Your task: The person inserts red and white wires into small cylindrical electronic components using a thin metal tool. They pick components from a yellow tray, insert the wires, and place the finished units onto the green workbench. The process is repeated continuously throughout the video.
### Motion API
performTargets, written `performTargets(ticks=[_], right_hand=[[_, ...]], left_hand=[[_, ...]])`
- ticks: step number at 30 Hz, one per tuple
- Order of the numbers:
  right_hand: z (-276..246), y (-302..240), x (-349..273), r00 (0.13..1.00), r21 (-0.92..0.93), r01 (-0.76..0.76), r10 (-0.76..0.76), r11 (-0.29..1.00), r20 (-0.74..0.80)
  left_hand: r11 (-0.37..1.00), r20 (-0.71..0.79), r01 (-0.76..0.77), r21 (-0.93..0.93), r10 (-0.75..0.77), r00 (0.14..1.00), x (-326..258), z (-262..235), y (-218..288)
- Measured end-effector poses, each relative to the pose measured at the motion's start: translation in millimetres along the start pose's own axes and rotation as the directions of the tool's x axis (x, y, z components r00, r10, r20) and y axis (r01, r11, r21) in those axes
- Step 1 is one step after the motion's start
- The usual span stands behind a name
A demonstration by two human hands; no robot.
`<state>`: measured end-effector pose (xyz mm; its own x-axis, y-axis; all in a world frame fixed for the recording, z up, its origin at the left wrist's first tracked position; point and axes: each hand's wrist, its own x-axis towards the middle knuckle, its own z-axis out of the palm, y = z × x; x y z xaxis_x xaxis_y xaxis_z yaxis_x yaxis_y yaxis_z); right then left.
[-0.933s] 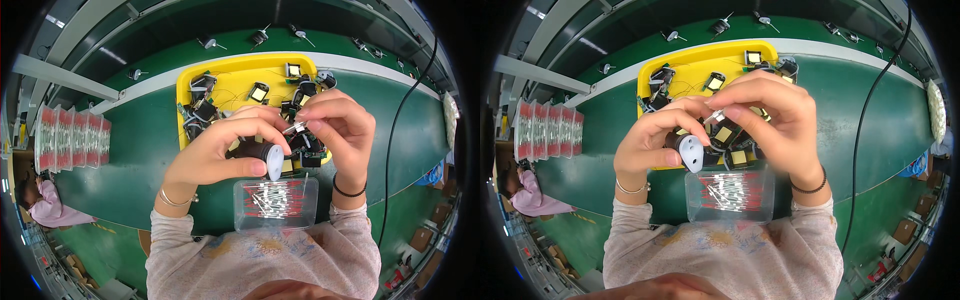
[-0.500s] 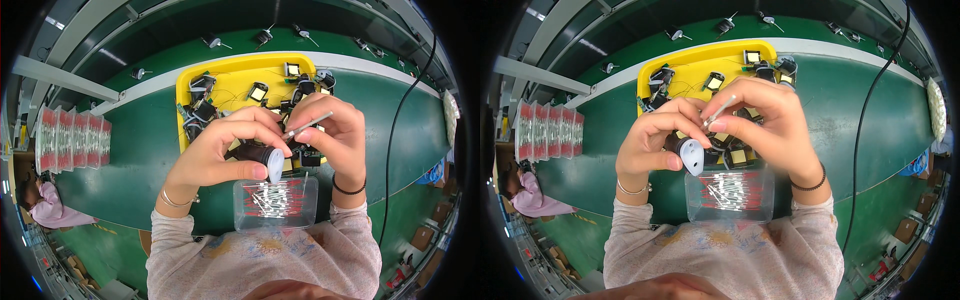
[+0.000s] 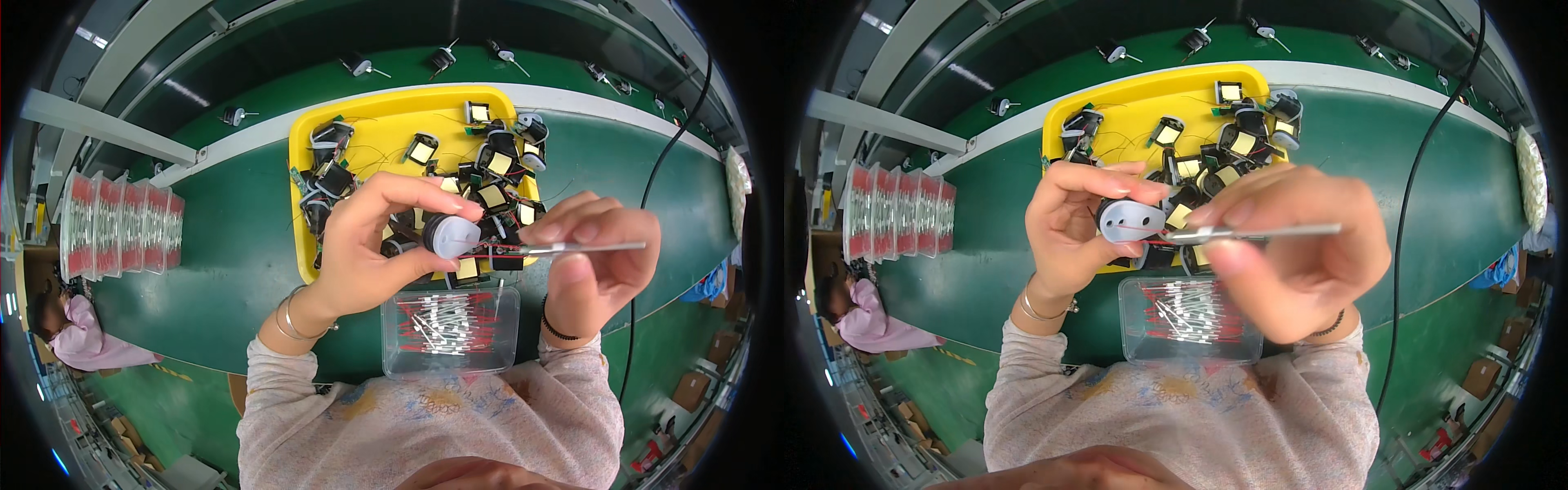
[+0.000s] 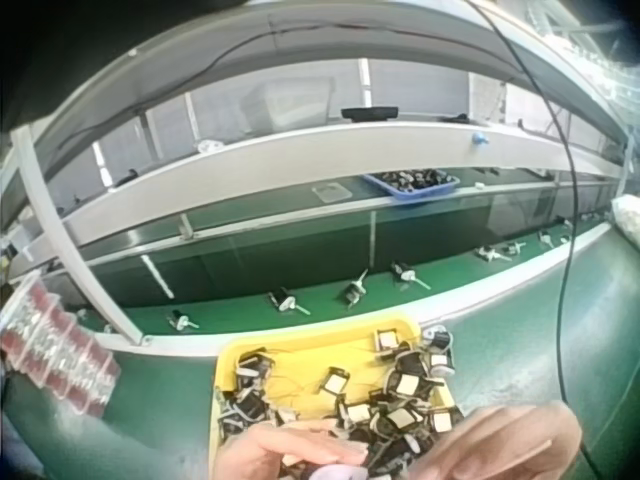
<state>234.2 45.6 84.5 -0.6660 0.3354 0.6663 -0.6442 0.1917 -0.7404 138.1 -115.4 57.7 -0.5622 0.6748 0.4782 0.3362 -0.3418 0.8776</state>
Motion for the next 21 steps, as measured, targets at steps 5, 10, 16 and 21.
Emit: performTargets(ticks=[5, 10, 16, 21], right_hand=[[1.9, -9.3, -0.7, 0.998, -0.143, -0.045, 0.049, 0.989, 0.027], [1.6, -12.9, 1.6, 0.993, -0.133, -0.120, 0.120, 0.984, -0.009], [1.2, -14.4, 3.9, 0.984, -0.094, -0.179, 0.177, 0.979, -0.020], [0.2, -15.2, 5.5, 0.988, -0.097, -0.154, 0.154, 0.983, -0.010]], left_hand=[[0.996, 0.001, -0.084, 0.044, 0.084, 0.996, 0.5, 1.0, 2.7], [0.997, 0.004, -0.073, 0.030, 0.073, 0.997, -0.5, 0.1, 4.5], [0.992, -0.002, -0.111, 0.058, 0.112, 0.994, -0.6, -0.1, 3.0], [0.978, 0.010, -0.189, 0.087, 0.189, 0.982, 1.0, -0.9, -1.1]])
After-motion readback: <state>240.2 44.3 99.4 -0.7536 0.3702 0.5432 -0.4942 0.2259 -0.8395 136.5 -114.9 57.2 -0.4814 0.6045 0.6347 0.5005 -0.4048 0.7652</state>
